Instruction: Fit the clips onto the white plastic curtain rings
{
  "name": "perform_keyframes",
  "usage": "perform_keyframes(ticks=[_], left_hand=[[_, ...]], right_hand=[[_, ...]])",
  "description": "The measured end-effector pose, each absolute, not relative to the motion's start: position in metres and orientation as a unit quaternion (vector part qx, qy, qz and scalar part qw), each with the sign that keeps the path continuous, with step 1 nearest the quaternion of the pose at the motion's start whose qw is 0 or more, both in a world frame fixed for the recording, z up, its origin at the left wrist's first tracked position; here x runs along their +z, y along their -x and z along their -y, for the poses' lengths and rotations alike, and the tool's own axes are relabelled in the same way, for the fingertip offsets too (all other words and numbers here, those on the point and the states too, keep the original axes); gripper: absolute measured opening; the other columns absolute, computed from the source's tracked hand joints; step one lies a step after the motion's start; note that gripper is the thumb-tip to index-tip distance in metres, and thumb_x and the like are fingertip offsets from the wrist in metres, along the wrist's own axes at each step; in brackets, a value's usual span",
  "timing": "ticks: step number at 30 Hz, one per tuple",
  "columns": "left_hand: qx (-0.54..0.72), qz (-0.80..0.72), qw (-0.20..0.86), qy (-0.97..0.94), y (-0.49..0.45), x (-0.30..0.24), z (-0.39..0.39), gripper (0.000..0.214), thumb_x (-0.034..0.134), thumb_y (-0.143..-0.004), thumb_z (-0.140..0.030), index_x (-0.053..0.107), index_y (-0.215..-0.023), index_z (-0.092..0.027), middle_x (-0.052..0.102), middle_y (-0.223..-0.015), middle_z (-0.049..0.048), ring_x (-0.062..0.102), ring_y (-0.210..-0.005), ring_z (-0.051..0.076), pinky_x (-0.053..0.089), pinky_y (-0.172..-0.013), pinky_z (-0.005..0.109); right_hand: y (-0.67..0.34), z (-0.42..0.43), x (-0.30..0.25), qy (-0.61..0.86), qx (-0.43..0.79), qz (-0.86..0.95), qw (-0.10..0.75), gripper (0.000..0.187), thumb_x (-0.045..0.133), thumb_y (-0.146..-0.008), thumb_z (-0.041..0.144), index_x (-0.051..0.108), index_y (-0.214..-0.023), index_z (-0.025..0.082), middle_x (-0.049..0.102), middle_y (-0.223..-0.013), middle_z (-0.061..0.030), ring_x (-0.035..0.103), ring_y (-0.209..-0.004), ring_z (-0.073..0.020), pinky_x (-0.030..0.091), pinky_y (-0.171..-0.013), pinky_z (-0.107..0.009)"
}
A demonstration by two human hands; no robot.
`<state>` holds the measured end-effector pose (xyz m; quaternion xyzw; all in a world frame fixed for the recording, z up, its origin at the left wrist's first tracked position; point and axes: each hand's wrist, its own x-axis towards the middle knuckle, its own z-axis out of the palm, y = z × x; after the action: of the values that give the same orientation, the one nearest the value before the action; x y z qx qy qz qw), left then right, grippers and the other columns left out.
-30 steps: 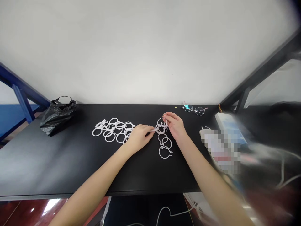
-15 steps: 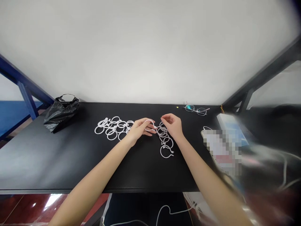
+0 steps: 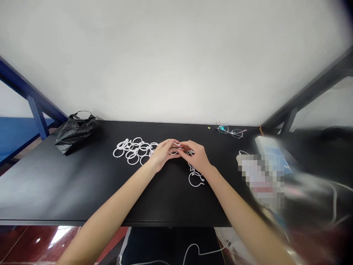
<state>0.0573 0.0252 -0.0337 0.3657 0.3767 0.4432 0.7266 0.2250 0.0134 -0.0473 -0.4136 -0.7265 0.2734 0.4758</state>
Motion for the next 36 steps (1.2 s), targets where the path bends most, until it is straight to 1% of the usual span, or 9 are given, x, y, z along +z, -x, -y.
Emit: perform_keyframes(ticks=[6, 10, 13, 16, 19, 22, 25, 28, 36], left_hand=[[0.447, -0.399, 0.699, -0.390, -0.059, -0.033, -0.024, 0.028, 0.064, -0.086, -0.042, 0.060, -0.080, -0.015, 0.059, -0.077, 0.0015, 0.061, -0.068, 0.011, 0.057, -0.053, 0.023], [0.466, -0.413, 0.664, -0.415, -0.062, -0.033, -0.021, 0.032, 0.070, -0.080, -0.046, 0.058, -0.080, -0.016, 0.060, -0.082, 0.0012, 0.056, -0.063, 0.009, 0.049, -0.045, 0.018], [0.483, -0.420, 0.627, -0.444, -0.067, -0.034, -0.016, 0.035, 0.066, -0.081, -0.051, 0.058, -0.079, -0.017, 0.056, -0.071, -0.0016, 0.048, -0.052, 0.007, 0.042, -0.042, 0.018], [0.512, -0.440, 0.511, -0.532, -0.069, -0.032, -0.008, 0.036, 0.056, -0.089, -0.051, 0.055, -0.074, -0.018, 0.046, -0.060, -0.0042, 0.042, -0.048, 0.008, 0.036, -0.045, 0.020], [0.510, -0.444, 0.312, -0.667, -0.065, -0.028, -0.001, 0.033, 0.048, -0.096, -0.041, 0.055, -0.073, -0.018, 0.051, -0.066, -0.0008, 0.047, -0.059, 0.011, 0.039, -0.057, 0.024], [0.502, -0.408, 0.206, -0.734, -0.060, -0.026, 0.002, 0.037, 0.036, -0.100, -0.032, 0.056, -0.072, -0.018, 0.055, -0.070, 0.0025, 0.052, -0.065, 0.014, 0.041, -0.064, 0.027], [0.524, -0.379, 0.189, -0.739, -0.058, -0.027, 0.001, 0.042, 0.029, -0.102, -0.027, 0.054, -0.070, -0.018, 0.054, -0.066, 0.0022, 0.051, -0.061, 0.013, 0.040, -0.062, 0.027], [0.543, -0.357, 0.191, -0.736, -0.059, -0.029, 0.001, 0.043, 0.029, -0.102, -0.024, 0.052, -0.067, -0.017, 0.053, -0.062, 0.0009, 0.049, -0.057, 0.011, 0.039, -0.058, 0.026], [0.545, -0.364, 0.186, -0.732, -0.060, -0.030, 0.001, 0.045, 0.028, -0.103, -0.024, 0.051, -0.064, -0.017, 0.053, -0.060, 0.0004, 0.049, -0.055, 0.010, 0.039, -0.057, 0.025]], right_hand=[[-0.221, -0.008, -0.045, 0.420, 0.272, 0.716, 0.486, 0.014, 0.067, -0.084, 0.039, 0.074, -0.091, 0.028, 0.068, -0.084, -0.0024, 0.063, -0.072, -0.0170, 0.055, -0.069, -0.032], [-0.216, -0.004, -0.043, 0.405, 0.249, 0.733, 0.487, 0.014, 0.063, -0.087, 0.039, 0.070, -0.083, 0.027, 0.065, -0.081, -0.0024, 0.060, -0.070, -0.0166, 0.054, -0.065, -0.031], [-0.213, -0.001, -0.042, 0.409, 0.230, 0.737, 0.486, 0.019, 0.060, -0.089, 0.039, 0.065, -0.077, 0.026, 0.063, -0.076, -0.0021, 0.059, -0.069, -0.0167, 0.052, -0.064, -0.031], [-0.209, 0.003, -0.040, 0.422, 0.221, 0.731, 0.489, 0.025, 0.056, -0.092, 0.039, 0.059, -0.072, 0.024, 0.060, -0.071, -0.0007, 0.057, -0.066, -0.0156, 0.050, -0.064, -0.029], [-0.207, 0.008, -0.038, 0.415, 0.220, 0.751, 0.463, 0.027, 0.050, -0.095, 0.036, 0.052, -0.072, 0.023, 0.054, -0.066, 0.0013, 0.051, -0.059, -0.0132, 0.044, -0.061, -0.027], [-0.206, 0.012, -0.039, 0.393, 0.210, 0.787, 0.427, 0.030, 0.043, -0.098, 0.031, 0.044, -0.070, 0.023, 0.046, -0.062, 0.0032, 0.042, -0.052, -0.0108, 0.036, -0.055, -0.025], [-0.206, 0.013, -0.041, 0.360, 0.177, 0.810, 0.427, 0.033, 0.039, -0.100, 0.030, 0.036, -0.067, 0.023, 0.039, -0.058, 0.0045, 0.035, -0.049, -0.0100, 0.031, -0.051, -0.025], [-0.205, 0.013, -0.041, 0.325, 0.148, 0.823, 0.442, 0.034, 0.041, -0.099, 0.027, 0.032, -0.066, 0.022, 0.034, -0.056, 0.0056, 0.031, -0.047, -0.0094, 0.028, -0.049, -0.025], [-0.205, 0.014, -0.043, 0.326, 0.141, 0.828, 0.434, 0.034, 0.041, -0.100, 0.024, 0.035, -0.066, 0.022, 0.036, -0.054, 0.0062, 0.031, -0.044, -0.0081, 0.027, -0.047, -0.024]])
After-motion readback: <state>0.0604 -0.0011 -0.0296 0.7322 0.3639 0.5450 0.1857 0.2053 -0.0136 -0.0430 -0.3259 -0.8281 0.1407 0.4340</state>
